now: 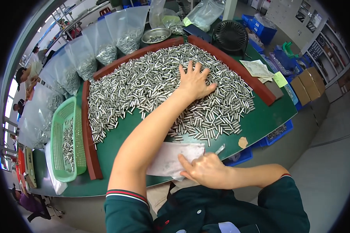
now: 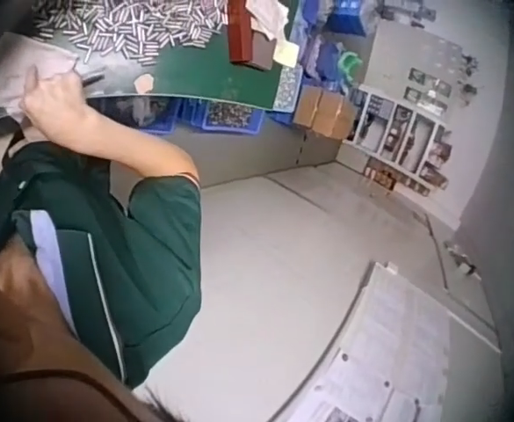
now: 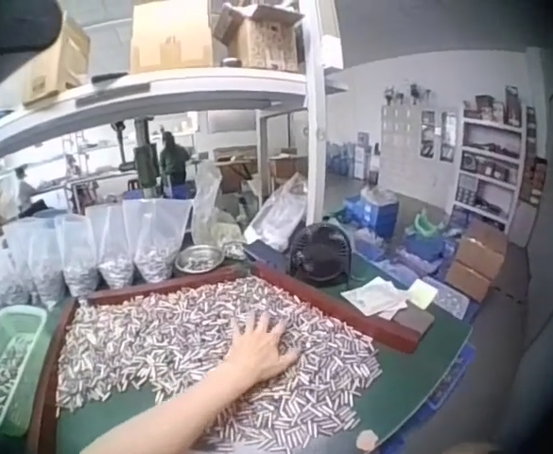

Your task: Inspecting and probing small cylindrical metal components at a manufacturing workbench.

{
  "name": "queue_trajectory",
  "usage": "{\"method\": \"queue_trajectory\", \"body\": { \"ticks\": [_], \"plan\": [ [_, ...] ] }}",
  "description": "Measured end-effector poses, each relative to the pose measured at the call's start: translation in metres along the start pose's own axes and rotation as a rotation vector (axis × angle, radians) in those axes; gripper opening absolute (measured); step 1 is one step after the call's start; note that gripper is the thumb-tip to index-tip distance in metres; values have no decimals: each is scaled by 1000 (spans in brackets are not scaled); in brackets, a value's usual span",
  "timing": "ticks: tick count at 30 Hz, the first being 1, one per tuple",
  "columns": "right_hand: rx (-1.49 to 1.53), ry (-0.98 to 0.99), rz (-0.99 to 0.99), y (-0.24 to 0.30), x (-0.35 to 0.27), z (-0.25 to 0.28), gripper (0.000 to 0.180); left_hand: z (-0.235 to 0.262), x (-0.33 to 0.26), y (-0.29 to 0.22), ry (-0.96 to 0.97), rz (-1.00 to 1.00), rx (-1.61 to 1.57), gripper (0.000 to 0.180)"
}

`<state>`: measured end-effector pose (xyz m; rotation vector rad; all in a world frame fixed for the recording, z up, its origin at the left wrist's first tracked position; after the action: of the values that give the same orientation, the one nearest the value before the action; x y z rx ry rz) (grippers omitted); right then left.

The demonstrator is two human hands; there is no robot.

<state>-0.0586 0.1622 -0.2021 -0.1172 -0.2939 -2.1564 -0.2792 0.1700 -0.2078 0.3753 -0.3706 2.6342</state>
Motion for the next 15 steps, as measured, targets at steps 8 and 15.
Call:
{"method": "queue_trajectory", "body": {
  "ticks": [8,15],
  "plan": [
    [10,2,-6,-1,-7,6,45,18,-18,25,18,14,49,35],
    [22,9,0,-1,-10,5,46,39,-67,55,-69,1,6,25]
  ]
}}
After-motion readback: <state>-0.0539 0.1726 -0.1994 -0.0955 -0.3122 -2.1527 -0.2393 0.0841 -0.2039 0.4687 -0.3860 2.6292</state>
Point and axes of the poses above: each hand's wrist, its own x-axis towards the middle knuckle, its own z-axis out of the back of the hand, y = z × x, the point moved 5 cm from there along x, towards the middle knuckle, and after that the axes turned 9 degrees about z, right-handed, at the moved point
